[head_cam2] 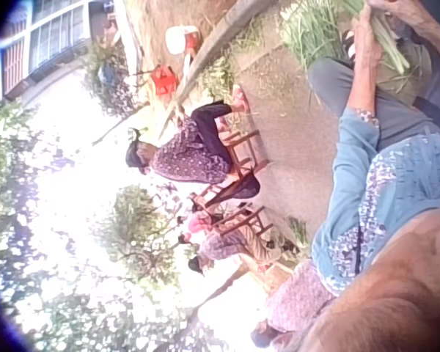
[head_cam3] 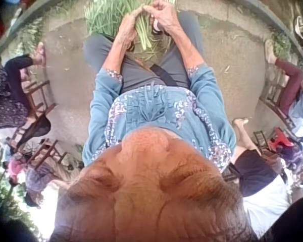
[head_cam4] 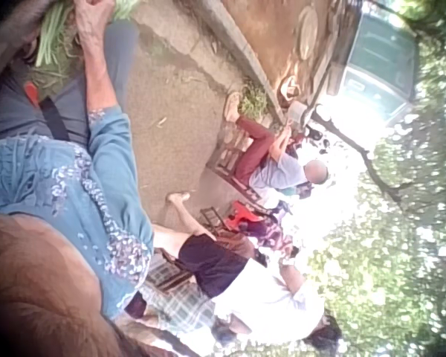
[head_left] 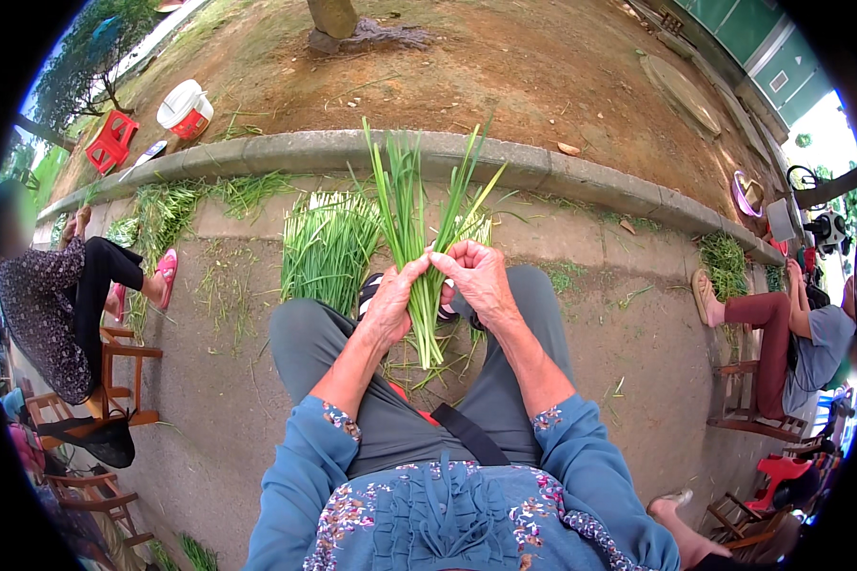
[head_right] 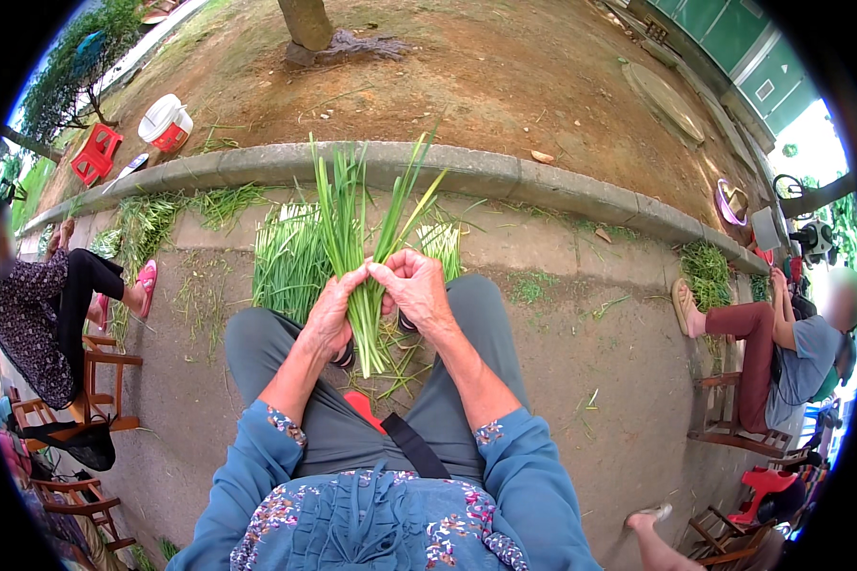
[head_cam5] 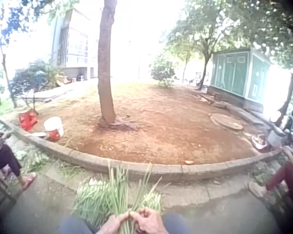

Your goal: The person sits outdoors and cleans bundles of green leaves by hand, separating individual stems and picking off damaged parts.

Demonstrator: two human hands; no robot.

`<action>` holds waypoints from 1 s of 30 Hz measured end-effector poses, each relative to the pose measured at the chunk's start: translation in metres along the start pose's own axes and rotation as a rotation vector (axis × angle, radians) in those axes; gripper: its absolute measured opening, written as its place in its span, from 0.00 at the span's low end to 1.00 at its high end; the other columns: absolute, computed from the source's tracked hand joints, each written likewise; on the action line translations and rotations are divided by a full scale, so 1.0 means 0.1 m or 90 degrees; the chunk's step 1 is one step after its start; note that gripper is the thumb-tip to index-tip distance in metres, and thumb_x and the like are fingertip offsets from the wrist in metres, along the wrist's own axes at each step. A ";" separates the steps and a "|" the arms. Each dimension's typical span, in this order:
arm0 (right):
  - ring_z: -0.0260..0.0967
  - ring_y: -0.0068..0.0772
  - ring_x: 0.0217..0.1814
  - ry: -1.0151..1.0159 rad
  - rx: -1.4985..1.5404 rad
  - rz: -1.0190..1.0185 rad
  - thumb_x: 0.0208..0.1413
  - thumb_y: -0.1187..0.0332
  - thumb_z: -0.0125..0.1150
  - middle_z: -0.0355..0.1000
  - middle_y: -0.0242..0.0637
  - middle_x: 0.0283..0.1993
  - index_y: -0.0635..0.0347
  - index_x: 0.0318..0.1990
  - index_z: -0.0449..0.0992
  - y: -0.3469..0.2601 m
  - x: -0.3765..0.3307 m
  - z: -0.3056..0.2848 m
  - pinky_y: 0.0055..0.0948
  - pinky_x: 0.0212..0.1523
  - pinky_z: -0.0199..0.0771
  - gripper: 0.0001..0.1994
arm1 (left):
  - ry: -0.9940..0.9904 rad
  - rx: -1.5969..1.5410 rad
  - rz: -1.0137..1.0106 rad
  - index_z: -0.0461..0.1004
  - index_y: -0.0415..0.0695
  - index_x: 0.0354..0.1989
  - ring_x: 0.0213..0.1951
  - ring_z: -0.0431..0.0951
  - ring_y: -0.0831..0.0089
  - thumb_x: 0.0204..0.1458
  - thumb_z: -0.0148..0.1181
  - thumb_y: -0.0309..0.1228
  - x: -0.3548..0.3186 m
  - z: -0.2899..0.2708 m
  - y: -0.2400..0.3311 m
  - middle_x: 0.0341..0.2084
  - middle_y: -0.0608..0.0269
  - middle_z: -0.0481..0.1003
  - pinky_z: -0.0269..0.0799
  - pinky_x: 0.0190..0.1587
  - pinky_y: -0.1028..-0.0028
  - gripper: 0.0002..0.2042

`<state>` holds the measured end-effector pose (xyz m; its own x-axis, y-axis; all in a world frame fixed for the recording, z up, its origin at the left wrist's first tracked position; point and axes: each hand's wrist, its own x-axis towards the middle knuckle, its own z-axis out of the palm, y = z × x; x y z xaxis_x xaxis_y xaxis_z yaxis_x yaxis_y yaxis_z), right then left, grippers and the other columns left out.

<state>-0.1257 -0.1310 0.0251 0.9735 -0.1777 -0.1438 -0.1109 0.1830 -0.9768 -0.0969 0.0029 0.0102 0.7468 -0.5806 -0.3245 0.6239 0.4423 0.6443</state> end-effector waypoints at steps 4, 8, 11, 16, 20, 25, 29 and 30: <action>0.63 0.17 0.13 -0.019 0.025 -0.021 0.50 0.71 0.58 0.69 0.32 0.18 0.66 0.26 0.70 -0.01 0.01 0.01 0.17 0.13 0.65 0.07 | 0.022 -0.001 0.012 0.64 0.39 0.46 0.25 0.74 0.71 0.52 0.52 0.32 -0.02 0.03 0.02 0.26 0.60 0.72 0.74 0.28 0.75 0.15; 0.65 0.16 0.16 -0.019 0.021 -0.009 0.51 0.70 0.58 0.71 0.32 0.21 0.64 0.26 0.70 -0.06 -0.03 0.02 0.15 0.16 0.65 0.07 | 0.018 -0.004 0.030 0.64 0.39 0.47 0.25 0.74 0.72 0.51 0.53 0.30 0.01 -0.01 0.01 0.27 0.60 0.72 0.74 0.28 0.75 0.16; 0.66 0.18 0.17 -0.010 0.027 -0.030 0.51 0.73 0.56 0.71 0.34 0.23 0.66 0.25 0.70 -0.07 -0.05 0.04 0.19 0.16 0.68 0.07 | -0.001 -0.007 0.042 0.62 0.39 0.50 0.27 0.75 0.73 0.50 0.54 0.29 0.04 -0.11 -0.03 0.29 0.59 0.73 0.74 0.28 0.75 0.18; 0.67 0.19 0.19 -0.039 0.023 -0.127 0.50 0.73 0.57 0.73 0.36 0.25 0.66 0.24 0.69 0.02 -0.03 0.04 0.19 0.20 0.69 0.07 | 0.035 -0.027 0.036 0.63 0.41 0.46 0.22 0.73 0.70 0.49 0.55 0.26 0.03 -0.08 0.03 0.26 0.60 0.71 0.73 0.25 0.73 0.15; 0.68 0.18 0.20 -0.047 -0.100 -0.147 0.49 0.74 0.58 0.73 0.35 0.24 0.66 0.24 0.70 0.03 -0.05 0.01 0.18 0.21 0.68 0.06 | 0.062 -0.025 0.025 0.63 0.40 0.47 0.23 0.73 0.71 0.49 0.54 0.25 0.04 -0.12 0.06 0.27 0.59 0.72 0.73 0.25 0.74 0.16; 0.71 0.22 0.25 -0.058 -0.089 -0.123 0.49 0.75 0.57 0.73 0.38 0.25 0.67 0.29 0.72 -0.06 -0.11 0.01 0.21 0.29 0.72 0.04 | 0.095 -0.006 0.022 0.64 0.40 0.46 0.25 0.75 0.72 0.50 0.53 0.24 0.03 -0.09 0.11 0.29 0.57 0.73 0.74 0.25 0.74 0.14; 0.71 0.19 0.25 -0.054 -0.098 -0.170 0.48 0.76 0.58 0.72 0.35 0.24 0.67 0.26 0.72 -0.10 -0.14 0.03 0.18 0.24 0.69 0.04 | 0.116 -0.010 0.023 0.63 0.40 0.46 0.26 0.76 0.71 0.50 0.52 0.24 0.03 -0.11 0.13 0.29 0.56 0.74 0.74 0.27 0.73 0.14; 0.71 0.20 0.26 -0.056 -0.112 -0.165 0.48 0.76 0.58 0.72 0.35 0.25 0.68 0.27 0.72 -0.10 -0.15 0.02 0.18 0.24 0.69 0.04 | 0.113 -0.006 0.020 0.63 0.40 0.46 0.26 0.76 0.71 0.50 0.52 0.24 0.04 -0.13 0.12 0.29 0.56 0.74 0.74 0.27 0.72 0.15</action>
<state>-0.1393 -0.1285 0.0374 0.9866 -0.1107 0.1198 0.1174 -0.0280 -0.9927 -0.0828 0.0151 0.0075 0.7942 -0.4370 -0.4223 0.6014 0.4656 0.6492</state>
